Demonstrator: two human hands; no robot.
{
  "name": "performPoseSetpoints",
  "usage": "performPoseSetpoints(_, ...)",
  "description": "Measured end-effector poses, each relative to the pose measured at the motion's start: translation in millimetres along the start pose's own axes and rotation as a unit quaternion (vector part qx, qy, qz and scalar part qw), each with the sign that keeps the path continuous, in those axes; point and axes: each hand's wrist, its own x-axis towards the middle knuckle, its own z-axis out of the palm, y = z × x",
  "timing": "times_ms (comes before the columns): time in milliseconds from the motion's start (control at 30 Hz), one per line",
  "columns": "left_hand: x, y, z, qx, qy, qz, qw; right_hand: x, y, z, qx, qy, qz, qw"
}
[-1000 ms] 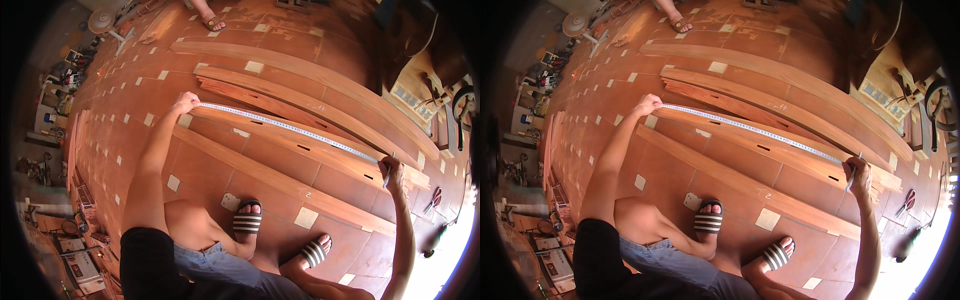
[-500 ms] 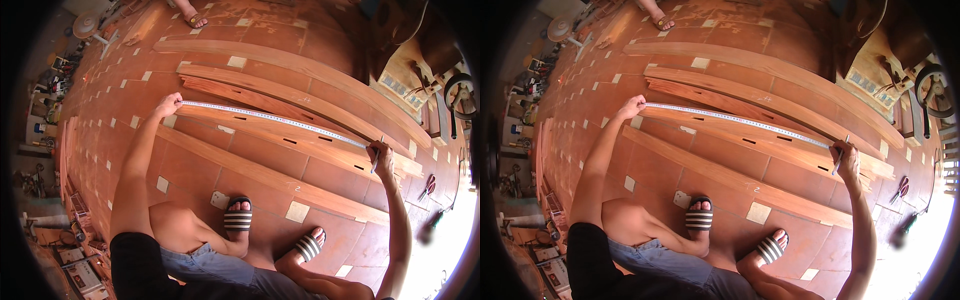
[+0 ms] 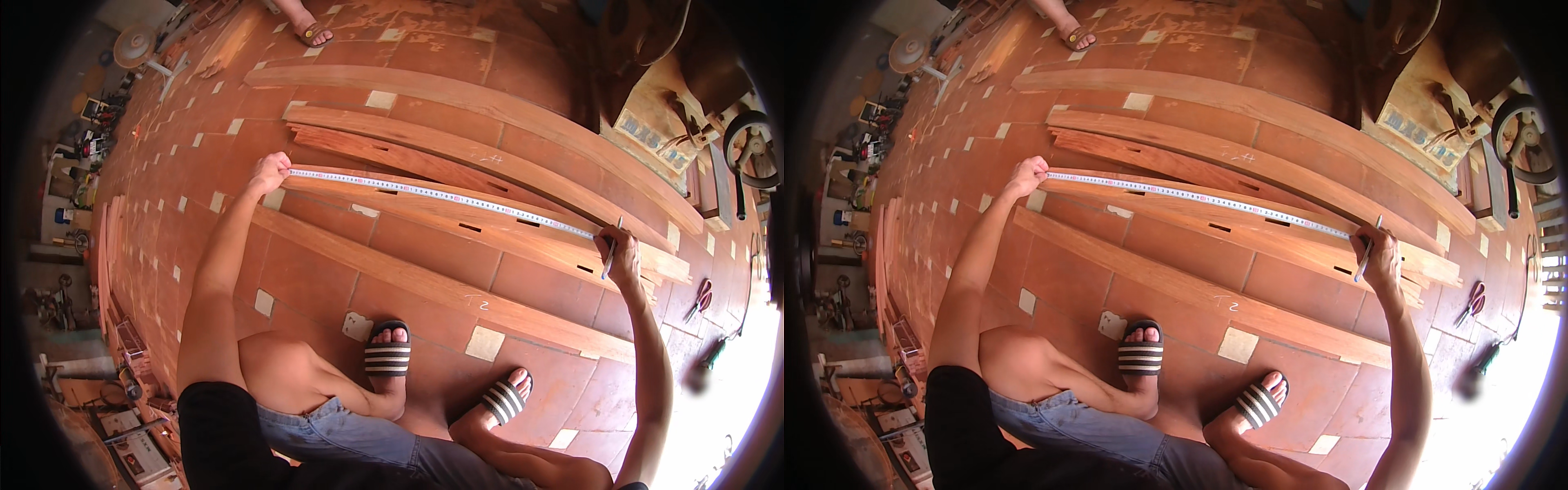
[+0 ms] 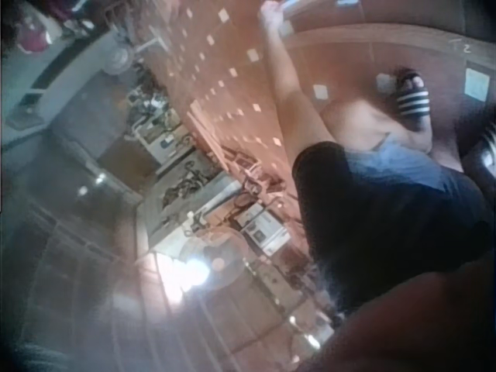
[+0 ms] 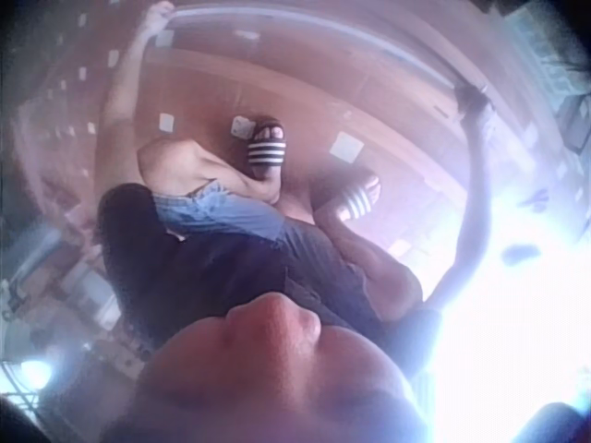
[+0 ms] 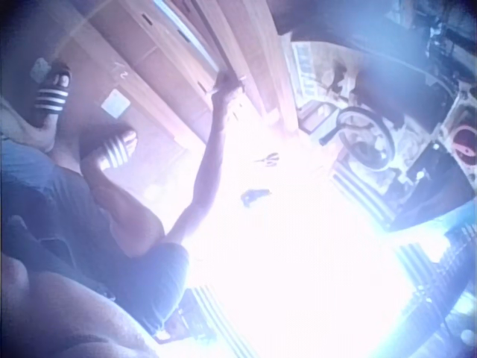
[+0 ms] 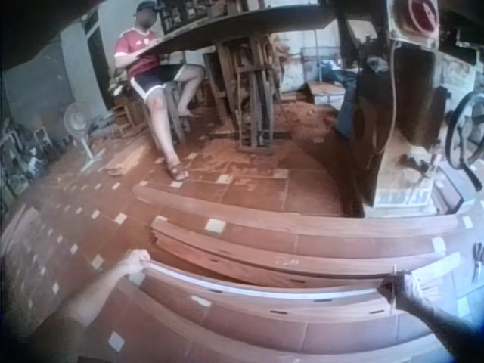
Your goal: The person measures and marks several wooden planks laid out on the floor using a tape measure and a pen. They repeatedly measure lengths and make marks on the wood, then move to a different stack of planks to continue the process.
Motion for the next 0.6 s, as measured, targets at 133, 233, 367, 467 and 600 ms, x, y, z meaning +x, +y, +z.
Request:
performPoseSetpoints(133, -1.4, 3.0, 4.6, -0.008, -0.003, -0.006, 1.0, -4.0, 1.8, 2.8, -0.002, 0.008, 0.004, 1.0)
performPoseSetpoints(233, -1.4, 2.7, 5.7, -0.005, -0.002, -0.012, 1.0, -4.1, 2.3, 2.6, 0.006, -0.005, 0.017, 1.0)
performPoseSetpoints(367, 0.8, -0.6, 6.6, 0.001, -0.001, -0.01, 1.0, -3.4, 3.4, 6.0, 0.003, 0.03, -0.032, 0.999)
performPoseSetpoints(467, 1.6, -2.5, 9.3, 0.001, 0.015, -0.002, 1.0, -3.8, 3.4, 5.5, 0.005, 0.018, -0.02, 1.0)
performPoseSetpoints(600, 0.1, -4.1, 9.1, 0.009, 0.01, -0.003, 1.0, -3.5, -5.5, 3.1, 0.002, -0.017, 0.043, 0.999)
